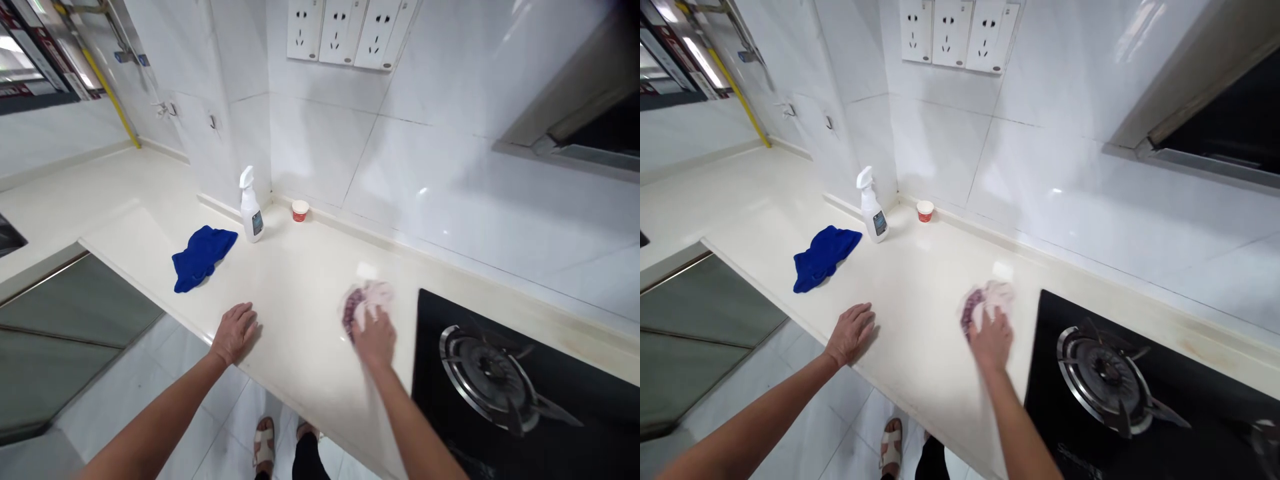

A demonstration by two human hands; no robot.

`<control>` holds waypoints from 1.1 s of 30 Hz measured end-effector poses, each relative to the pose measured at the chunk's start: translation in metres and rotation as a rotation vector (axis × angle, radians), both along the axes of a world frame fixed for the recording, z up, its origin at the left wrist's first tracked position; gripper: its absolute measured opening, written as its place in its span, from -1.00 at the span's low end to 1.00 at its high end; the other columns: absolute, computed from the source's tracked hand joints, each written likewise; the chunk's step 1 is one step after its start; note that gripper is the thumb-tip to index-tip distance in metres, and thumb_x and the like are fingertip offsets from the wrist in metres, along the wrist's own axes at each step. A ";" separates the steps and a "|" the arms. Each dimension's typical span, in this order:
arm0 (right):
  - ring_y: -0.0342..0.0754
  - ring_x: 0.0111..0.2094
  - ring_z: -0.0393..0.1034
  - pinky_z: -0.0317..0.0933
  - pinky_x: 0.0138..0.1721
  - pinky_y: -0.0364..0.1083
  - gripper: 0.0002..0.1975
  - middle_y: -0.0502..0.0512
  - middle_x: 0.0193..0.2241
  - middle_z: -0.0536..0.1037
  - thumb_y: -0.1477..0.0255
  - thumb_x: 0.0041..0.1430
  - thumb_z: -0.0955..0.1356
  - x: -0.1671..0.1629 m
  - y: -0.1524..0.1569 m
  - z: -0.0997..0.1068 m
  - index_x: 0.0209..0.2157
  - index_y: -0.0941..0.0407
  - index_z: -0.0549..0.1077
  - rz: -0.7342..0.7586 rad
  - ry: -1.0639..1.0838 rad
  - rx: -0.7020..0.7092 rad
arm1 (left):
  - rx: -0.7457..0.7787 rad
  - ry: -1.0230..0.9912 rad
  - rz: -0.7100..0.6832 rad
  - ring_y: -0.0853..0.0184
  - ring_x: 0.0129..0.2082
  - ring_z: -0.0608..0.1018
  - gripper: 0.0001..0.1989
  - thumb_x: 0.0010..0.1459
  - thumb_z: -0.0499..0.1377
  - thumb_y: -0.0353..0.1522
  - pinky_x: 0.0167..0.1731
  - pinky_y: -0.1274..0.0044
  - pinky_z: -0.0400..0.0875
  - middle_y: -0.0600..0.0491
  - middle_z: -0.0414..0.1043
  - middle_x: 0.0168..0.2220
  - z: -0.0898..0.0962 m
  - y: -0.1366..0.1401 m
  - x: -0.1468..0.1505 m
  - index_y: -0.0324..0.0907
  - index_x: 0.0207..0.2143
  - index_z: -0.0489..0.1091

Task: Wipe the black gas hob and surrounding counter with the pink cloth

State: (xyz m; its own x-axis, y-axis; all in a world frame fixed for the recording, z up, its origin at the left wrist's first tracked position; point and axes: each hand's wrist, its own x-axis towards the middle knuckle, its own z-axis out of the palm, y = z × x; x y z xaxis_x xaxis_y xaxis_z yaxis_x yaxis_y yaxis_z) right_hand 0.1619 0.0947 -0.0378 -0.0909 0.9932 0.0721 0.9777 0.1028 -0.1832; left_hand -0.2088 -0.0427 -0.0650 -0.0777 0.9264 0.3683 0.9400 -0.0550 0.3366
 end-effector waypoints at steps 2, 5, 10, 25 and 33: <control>0.30 0.38 -0.07 -0.04 0.30 0.26 -0.48 0.33 0.36 0.14 0.26 0.30 0.26 -0.037 -0.062 -0.004 0.23 0.15 0.38 0.204 0.053 0.006 | 0.003 -0.016 0.007 0.09 0.18 0.44 -0.67 0.34 0.03 -0.18 0.15 0.14 0.36 -0.10 0.46 0.14 -0.001 0.001 0.000 -0.10 -0.02 0.47; 0.26 0.41 -0.12 -0.15 0.35 0.29 -0.45 0.18 0.37 0.17 0.31 0.20 0.38 -0.078 -0.145 -0.008 0.23 0.00 0.37 0.510 0.195 -0.018 | 0.008 -0.025 0.007 0.08 0.16 0.45 -0.67 0.32 0.04 -0.16 0.14 0.15 0.37 -0.09 0.48 0.12 0.000 0.002 0.000 -0.09 -0.05 0.49; 0.17 0.38 -0.02 -0.11 0.37 0.23 -0.57 0.11 0.27 0.32 0.35 0.17 0.41 -0.056 -0.201 -0.009 0.10 -0.01 0.45 0.704 0.312 -0.013 | 0.017 -0.024 -0.001 0.06 0.15 0.46 -0.66 0.30 0.03 -0.17 0.12 0.14 0.36 -0.12 0.48 0.11 0.005 0.004 0.000 -0.09 -0.06 0.49; 0.30 0.03 0.33 0.29 -0.05 0.21 -0.53 0.24 0.06 0.43 0.51 0.04 0.40 0.103 -0.241 -0.035 0.03 -0.06 0.51 0.201 -0.047 0.120 | -0.056 -0.067 0.013 0.05 0.20 0.40 -0.69 0.30 0.05 -0.18 0.17 0.14 0.29 -0.11 0.44 0.15 0.005 0.004 0.008 -0.11 -0.04 0.45; 0.09 0.12 0.34 0.28 0.14 0.21 -0.56 0.20 0.19 0.37 0.19 0.33 0.36 -0.016 -0.210 0.019 0.15 0.07 0.38 0.507 0.208 -0.045 | -0.044 -0.152 0.016 0.11 0.21 0.40 -0.70 0.29 0.07 -0.20 0.22 0.15 0.27 -0.09 0.46 0.14 0.005 0.002 0.006 -0.09 -0.04 0.47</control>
State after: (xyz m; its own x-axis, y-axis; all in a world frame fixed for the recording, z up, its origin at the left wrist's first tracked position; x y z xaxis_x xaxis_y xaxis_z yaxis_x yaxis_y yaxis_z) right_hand 0.1463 -0.1149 -0.0184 -0.5472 0.8313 0.0981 0.7504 0.5391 -0.3825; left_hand -0.2031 -0.0412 -0.0604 -0.1441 0.9396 0.3104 0.8786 -0.0229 0.4771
